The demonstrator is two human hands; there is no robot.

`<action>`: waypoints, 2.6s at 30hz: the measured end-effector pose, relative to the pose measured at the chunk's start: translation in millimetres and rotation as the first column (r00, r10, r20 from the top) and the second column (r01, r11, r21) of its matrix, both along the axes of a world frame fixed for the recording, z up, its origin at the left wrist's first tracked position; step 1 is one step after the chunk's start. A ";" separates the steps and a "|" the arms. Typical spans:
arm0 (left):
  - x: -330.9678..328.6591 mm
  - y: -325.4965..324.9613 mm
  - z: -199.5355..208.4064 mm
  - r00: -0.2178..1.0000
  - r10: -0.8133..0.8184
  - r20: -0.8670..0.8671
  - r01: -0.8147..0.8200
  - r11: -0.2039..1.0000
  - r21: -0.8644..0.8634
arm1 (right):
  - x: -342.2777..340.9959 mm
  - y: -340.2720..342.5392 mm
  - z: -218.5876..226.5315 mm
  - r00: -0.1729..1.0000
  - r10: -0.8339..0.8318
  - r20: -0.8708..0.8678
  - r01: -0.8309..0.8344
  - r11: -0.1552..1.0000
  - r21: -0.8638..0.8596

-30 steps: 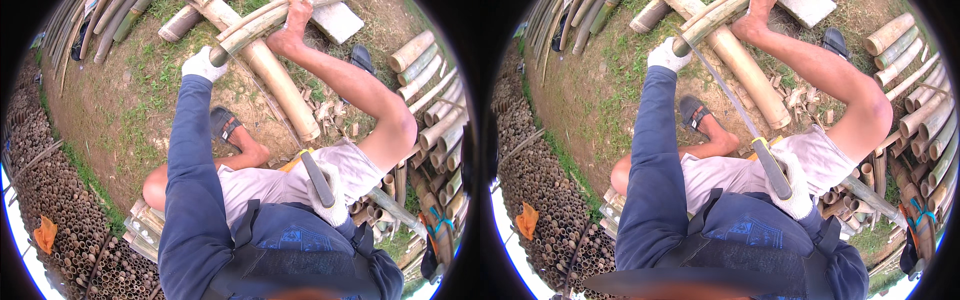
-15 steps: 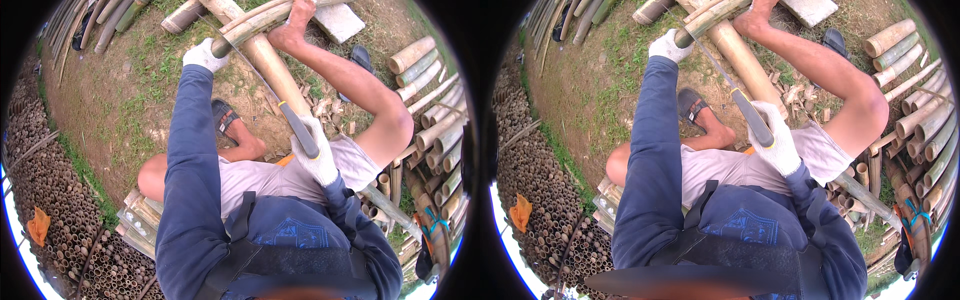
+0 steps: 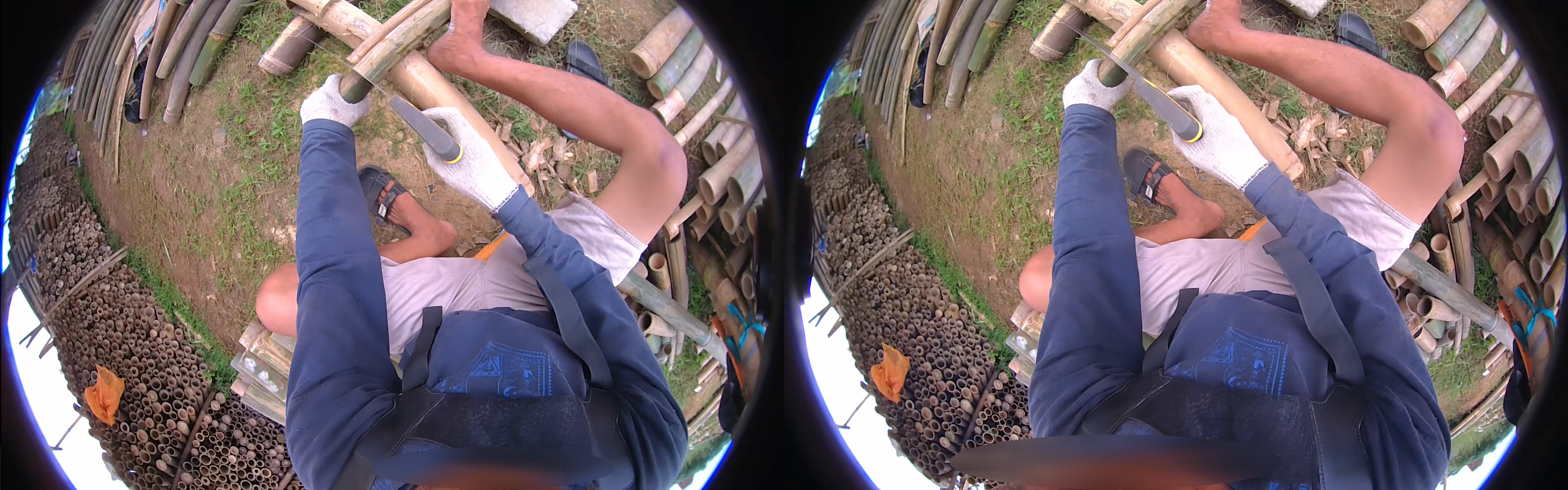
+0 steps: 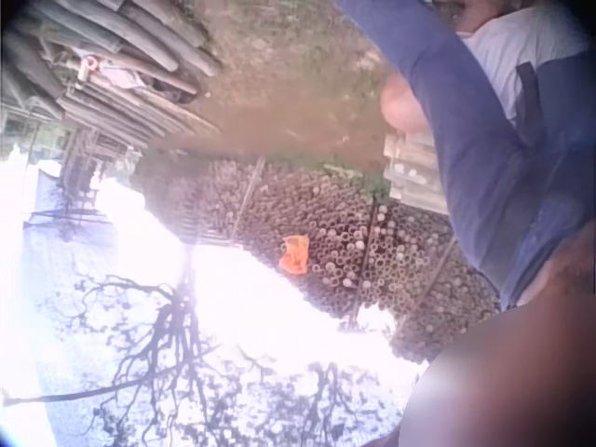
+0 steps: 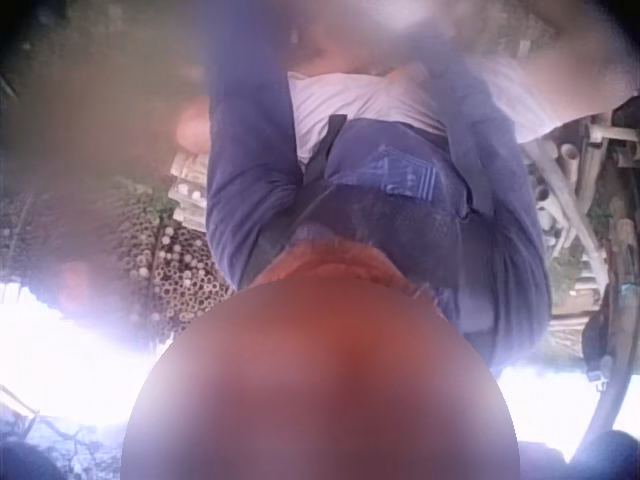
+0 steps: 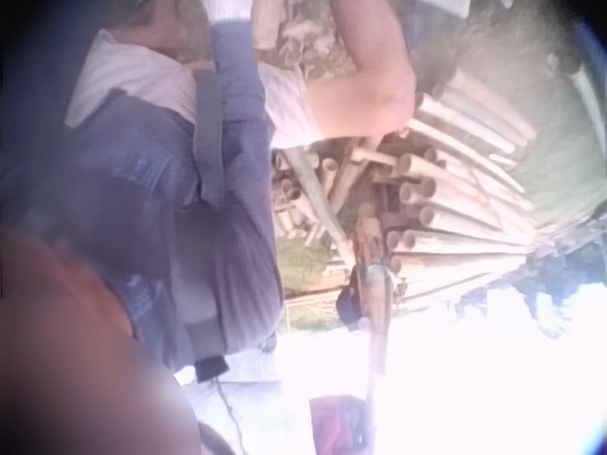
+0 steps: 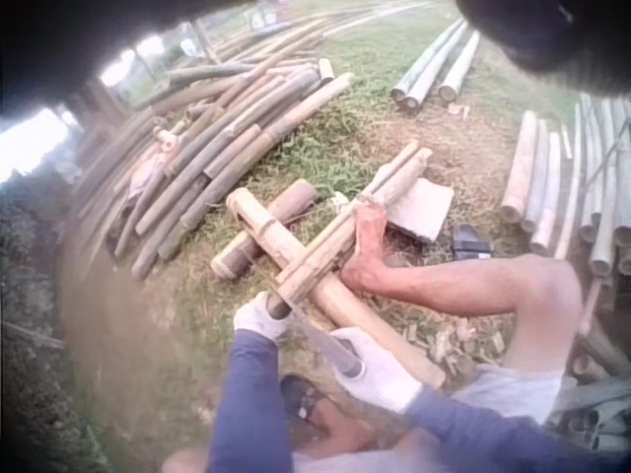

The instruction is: The person sits on the ground and uses a hand saw to cut bamboo poles into shorter sections. They repeatedly position the bamboo on a makeshift stand, saw through it, and place the cut pieces aside.

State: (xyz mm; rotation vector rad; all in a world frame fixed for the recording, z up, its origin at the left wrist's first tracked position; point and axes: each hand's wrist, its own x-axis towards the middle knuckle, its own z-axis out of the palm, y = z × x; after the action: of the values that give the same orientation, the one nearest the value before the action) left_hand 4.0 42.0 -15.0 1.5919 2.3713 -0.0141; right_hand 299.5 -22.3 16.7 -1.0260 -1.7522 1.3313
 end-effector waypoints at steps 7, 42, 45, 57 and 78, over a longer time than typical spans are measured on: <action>-5.1 0.1 -9.7 0.999 -0.036 0.009 0.035 0.995 0.096 | 150.9 -109.2 104.5 0.967 0.041 0.251 -0.001 0.988 -0.155; -14.3 -1.7 -18.1 0.997 -0.067 0.032 0.065 0.995 0.074 | 147.7 -116.9 69.5 0.947 0.081 0.312 -0.059 0.995 -0.080; -10.7 -6.8 -17.4 0.998 -0.052 0.020 0.049 0.994 0.099 | 145.9 -121.7 82.4 0.938 0.069 0.339 -0.014 0.987 -0.163; -12.3 2.2 -17.5 0.997 -0.070 -0.042 0.074 0.989 0.126 | 45.8 -37.7 -2.6 0.996 0.021 0.083 -0.020 1.000 -0.006; -10.8 -0.8 -17.8 0.998 -0.034 0.058 0.029 0.996 0.085 | 122.7 -96.5 54.9 0.958 0.047 0.283 -0.003 0.988 -0.155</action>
State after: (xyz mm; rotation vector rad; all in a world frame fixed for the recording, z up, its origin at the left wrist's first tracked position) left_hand -6.8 41.2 -32.8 1.6439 2.3301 0.1260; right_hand 422.2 -118.8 71.6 -1.3427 -1.8992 1.4070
